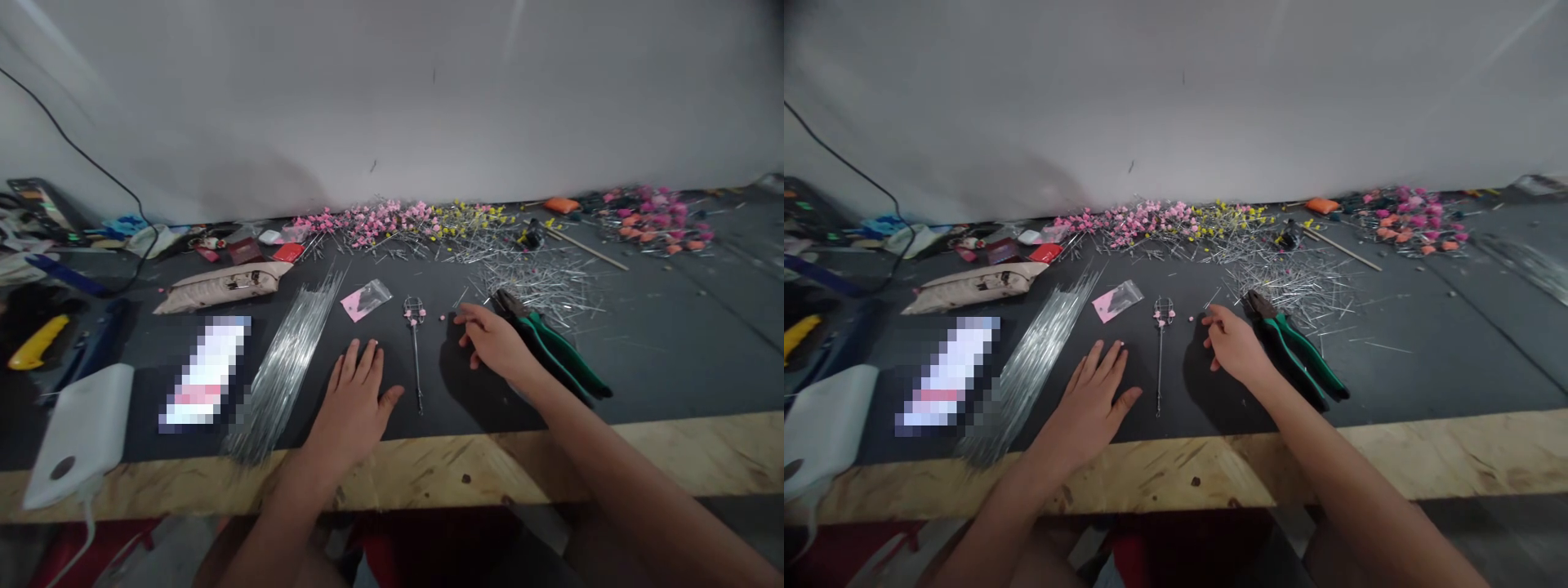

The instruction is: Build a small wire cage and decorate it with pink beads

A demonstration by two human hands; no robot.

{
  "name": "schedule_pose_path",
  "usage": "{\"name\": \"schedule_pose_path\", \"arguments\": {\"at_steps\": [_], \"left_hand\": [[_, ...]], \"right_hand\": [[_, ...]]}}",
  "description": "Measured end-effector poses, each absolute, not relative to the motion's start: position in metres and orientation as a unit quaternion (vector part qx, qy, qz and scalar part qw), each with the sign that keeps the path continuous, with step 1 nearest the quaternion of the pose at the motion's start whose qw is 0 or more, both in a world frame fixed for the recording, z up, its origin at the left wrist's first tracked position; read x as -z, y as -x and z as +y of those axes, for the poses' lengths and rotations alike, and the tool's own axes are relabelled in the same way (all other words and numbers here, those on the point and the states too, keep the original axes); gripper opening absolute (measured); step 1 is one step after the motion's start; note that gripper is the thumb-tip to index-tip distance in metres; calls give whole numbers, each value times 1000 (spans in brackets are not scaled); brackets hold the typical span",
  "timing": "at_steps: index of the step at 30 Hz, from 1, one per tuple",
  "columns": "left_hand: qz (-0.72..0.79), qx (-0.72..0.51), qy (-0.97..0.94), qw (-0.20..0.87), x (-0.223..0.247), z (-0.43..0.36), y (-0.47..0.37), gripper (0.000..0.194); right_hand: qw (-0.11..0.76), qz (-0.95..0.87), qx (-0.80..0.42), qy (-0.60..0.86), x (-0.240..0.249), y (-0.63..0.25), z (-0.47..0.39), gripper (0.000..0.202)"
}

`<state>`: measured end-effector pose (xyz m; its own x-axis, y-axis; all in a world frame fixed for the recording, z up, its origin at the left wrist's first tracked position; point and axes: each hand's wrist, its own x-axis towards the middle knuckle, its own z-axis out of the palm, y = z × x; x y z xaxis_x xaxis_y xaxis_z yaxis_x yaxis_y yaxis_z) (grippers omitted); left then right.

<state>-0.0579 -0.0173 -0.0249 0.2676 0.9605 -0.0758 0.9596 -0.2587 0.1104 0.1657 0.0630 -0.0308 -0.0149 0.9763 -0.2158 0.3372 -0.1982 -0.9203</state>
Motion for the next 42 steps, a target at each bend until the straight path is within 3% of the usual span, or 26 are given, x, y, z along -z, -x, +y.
{"name": "schedule_pose_path", "arguments": {"at_steps": [13,24,34,42], "left_hand": [[614,-7,-789,40,22,11,43,61],[594,0,-804,27,24,-31,42,57],[604,-9,-796,41,23,8,35,56],[598,-10,-801,18,24,-24,34,55]], "right_hand": [[325,-538,-501,595,16,-171,48,46],[289,-577,-492,584,13,-175,26,37],[268,-606,-482,573,13,-169,20,36],[269,-618,-478,563,16,-167,22,34]]}}
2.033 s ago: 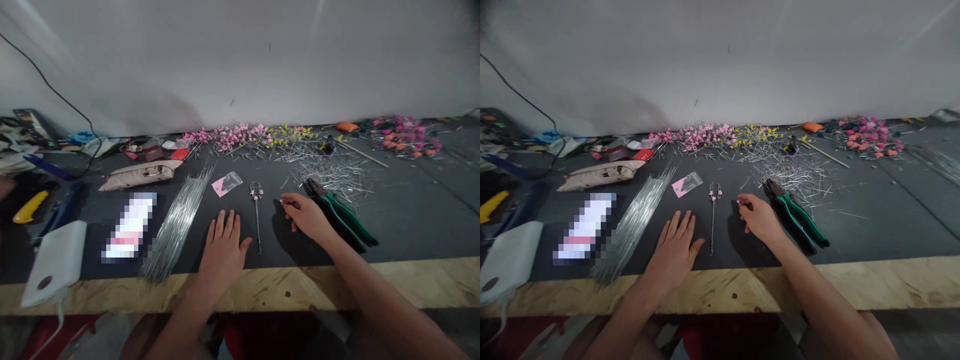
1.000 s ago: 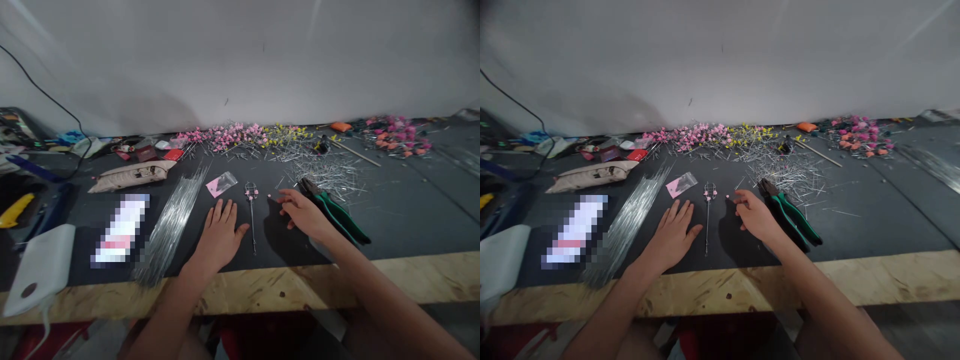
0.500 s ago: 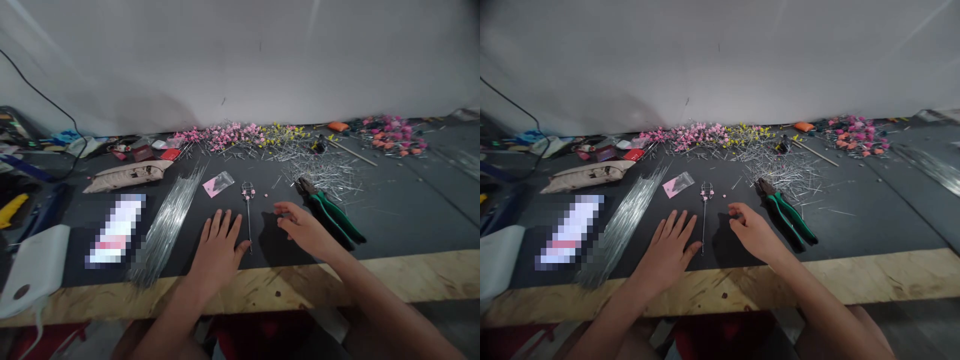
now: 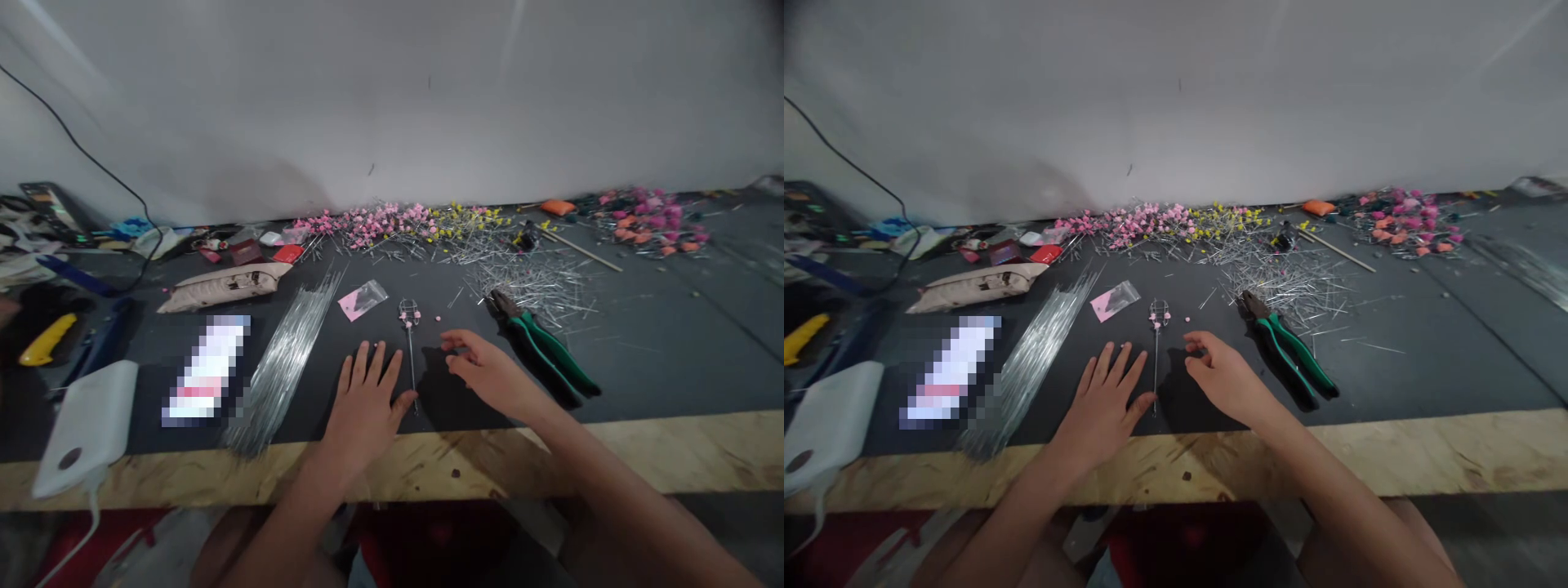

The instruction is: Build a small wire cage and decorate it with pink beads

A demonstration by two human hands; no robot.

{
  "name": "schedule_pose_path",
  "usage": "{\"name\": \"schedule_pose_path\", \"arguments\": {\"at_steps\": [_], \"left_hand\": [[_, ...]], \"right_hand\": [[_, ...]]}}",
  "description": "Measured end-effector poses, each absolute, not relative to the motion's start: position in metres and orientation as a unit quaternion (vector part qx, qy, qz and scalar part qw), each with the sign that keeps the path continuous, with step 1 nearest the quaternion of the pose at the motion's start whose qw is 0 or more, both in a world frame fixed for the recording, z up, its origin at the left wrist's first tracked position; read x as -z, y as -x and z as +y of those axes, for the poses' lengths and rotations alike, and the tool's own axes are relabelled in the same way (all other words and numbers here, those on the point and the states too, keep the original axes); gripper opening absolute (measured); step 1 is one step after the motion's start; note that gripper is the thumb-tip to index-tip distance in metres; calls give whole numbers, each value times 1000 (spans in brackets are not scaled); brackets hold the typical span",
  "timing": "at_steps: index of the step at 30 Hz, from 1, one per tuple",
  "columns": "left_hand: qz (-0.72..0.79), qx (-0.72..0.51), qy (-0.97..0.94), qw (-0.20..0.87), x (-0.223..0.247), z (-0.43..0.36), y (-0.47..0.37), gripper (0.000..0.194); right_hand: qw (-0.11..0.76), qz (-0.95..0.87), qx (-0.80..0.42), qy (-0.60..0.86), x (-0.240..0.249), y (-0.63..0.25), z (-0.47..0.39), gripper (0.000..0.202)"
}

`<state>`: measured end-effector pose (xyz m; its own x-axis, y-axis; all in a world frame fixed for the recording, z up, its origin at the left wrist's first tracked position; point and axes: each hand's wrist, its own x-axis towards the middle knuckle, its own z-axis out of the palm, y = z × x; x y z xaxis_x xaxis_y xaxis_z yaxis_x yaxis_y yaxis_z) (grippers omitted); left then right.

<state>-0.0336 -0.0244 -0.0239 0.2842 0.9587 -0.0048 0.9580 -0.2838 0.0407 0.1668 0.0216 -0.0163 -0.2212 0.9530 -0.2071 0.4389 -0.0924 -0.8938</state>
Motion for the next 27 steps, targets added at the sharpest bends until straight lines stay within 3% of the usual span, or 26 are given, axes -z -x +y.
{"name": "schedule_pose_path", "arguments": {"at_steps": [27], "left_hand": [[647,-30,-762,3,26,-9,35,61]], "right_hand": [[259,-648,-453,555,21,-168,25,27]]}}
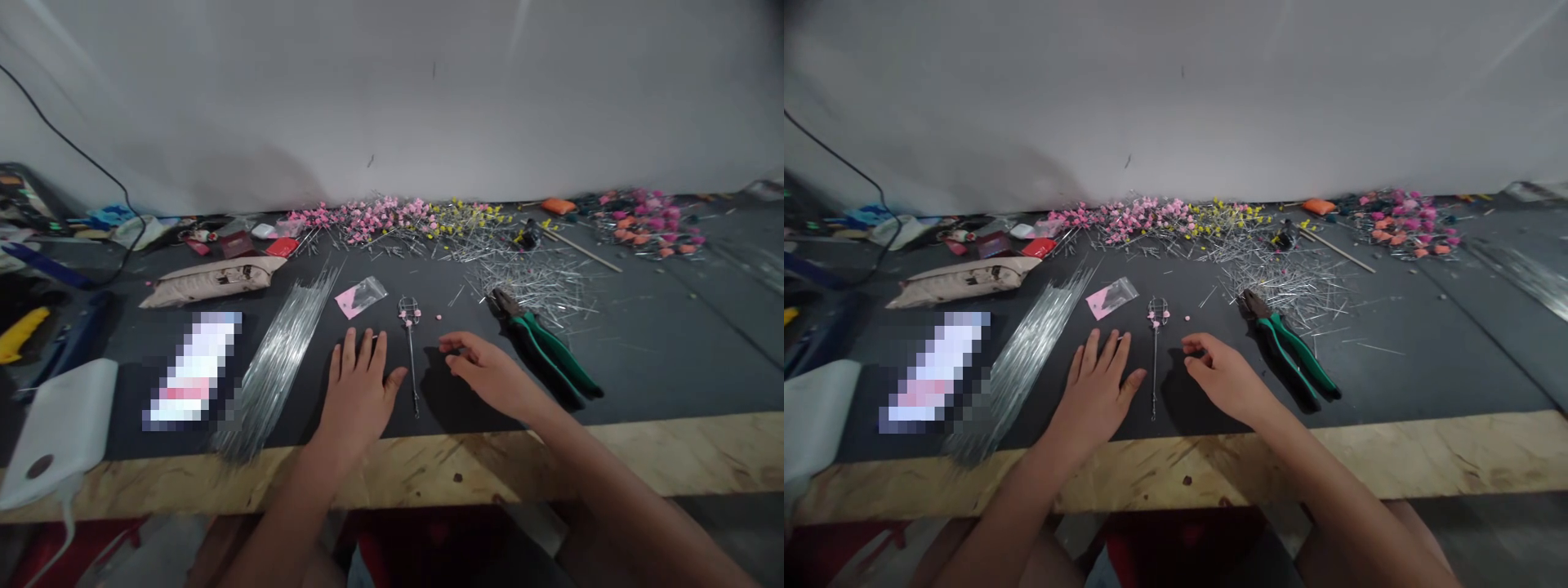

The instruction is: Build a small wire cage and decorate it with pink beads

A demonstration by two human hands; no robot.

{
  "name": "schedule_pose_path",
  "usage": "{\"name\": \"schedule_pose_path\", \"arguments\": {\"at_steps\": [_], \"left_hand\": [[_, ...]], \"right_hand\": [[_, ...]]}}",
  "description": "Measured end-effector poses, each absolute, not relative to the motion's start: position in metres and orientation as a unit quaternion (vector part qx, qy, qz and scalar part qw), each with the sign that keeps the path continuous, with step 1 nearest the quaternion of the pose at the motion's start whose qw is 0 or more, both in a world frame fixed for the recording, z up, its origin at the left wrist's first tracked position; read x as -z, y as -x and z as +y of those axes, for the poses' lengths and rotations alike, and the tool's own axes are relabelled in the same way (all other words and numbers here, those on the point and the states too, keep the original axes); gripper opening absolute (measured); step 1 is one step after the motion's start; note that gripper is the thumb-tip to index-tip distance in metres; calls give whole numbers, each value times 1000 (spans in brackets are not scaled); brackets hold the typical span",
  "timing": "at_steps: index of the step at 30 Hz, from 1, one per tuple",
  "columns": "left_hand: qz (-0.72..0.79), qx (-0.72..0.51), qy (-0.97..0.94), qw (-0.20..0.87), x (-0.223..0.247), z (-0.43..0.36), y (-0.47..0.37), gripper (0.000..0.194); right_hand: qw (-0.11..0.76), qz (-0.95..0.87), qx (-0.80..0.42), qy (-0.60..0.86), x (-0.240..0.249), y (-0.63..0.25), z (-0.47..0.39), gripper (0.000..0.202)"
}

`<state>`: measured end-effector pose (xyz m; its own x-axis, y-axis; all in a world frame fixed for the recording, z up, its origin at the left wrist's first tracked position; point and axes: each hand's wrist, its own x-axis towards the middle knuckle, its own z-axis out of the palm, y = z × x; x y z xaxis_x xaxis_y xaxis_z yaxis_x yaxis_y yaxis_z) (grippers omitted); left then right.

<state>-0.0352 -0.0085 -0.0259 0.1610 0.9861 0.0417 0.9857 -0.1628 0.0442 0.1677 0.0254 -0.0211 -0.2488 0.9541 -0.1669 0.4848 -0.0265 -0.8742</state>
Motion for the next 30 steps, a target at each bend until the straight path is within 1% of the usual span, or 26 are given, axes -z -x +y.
{"name": "schedule_pose_path", "arguments": {"at_steps": [6,15,24,30], "left_hand": [[657,-28,-753,-4,28,6,35,62],[645,-12,-764,-8,28,-25,32,58],[650,-22,-759,5,23,2,31,59],[637,-19,-771,3,24,-18,34,59]], "right_hand": [[256,-658,-442,554,23,-167,26,27],[255,-657,-440,557,25,-166,26,27],[251,-665,-430,557,26,-167,26,27],[247,-667,-426,559,27,-167,27,26]]}}
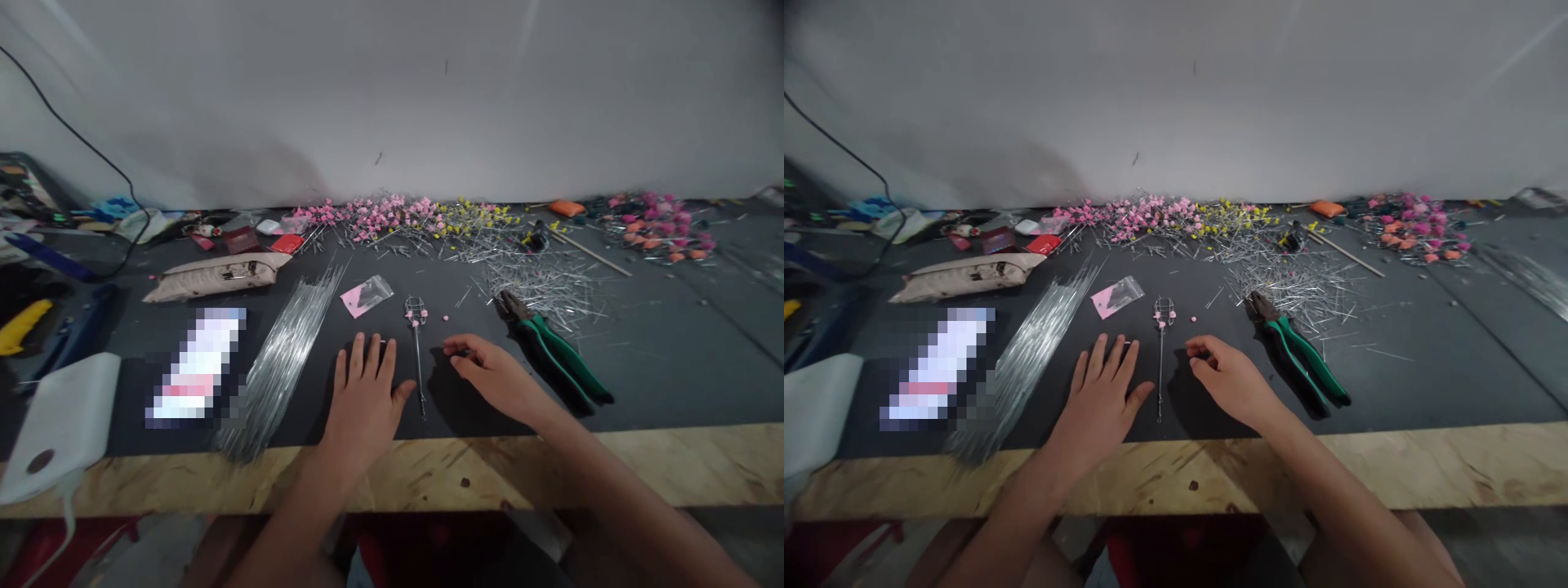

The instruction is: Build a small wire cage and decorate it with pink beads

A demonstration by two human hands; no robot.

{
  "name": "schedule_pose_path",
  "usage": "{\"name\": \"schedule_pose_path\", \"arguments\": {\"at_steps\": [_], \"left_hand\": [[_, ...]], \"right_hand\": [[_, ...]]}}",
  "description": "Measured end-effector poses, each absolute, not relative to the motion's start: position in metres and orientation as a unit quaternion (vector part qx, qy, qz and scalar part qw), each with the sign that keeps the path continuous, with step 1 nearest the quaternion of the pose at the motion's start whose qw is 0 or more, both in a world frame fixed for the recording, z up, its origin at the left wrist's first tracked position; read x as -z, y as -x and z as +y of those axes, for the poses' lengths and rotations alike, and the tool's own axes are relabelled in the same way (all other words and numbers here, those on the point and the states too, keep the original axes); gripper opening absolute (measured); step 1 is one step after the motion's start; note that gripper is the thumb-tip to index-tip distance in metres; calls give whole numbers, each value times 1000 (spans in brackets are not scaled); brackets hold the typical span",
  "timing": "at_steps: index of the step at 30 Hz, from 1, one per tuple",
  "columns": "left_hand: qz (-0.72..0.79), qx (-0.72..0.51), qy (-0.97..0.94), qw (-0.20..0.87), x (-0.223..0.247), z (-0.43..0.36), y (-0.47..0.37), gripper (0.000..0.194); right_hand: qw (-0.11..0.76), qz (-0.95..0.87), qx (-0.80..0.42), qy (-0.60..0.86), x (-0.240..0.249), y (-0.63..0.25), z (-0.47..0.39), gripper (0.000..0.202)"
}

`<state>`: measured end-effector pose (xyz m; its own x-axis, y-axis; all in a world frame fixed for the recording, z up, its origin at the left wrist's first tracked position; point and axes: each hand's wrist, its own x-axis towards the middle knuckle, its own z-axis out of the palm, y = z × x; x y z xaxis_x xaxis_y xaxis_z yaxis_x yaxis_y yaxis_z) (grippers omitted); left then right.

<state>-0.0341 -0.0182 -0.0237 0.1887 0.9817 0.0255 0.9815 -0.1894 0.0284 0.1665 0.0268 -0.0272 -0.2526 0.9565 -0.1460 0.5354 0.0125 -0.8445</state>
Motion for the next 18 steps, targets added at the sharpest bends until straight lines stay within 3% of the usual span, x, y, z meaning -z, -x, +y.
{"name": "schedule_pose_path", "arguments": {"at_steps": [18], "left_hand": [[672,-30,-739,-29,20,-31,42,59]], "right_hand": [[245,-667,-424,562,24,-166,26,27]]}}
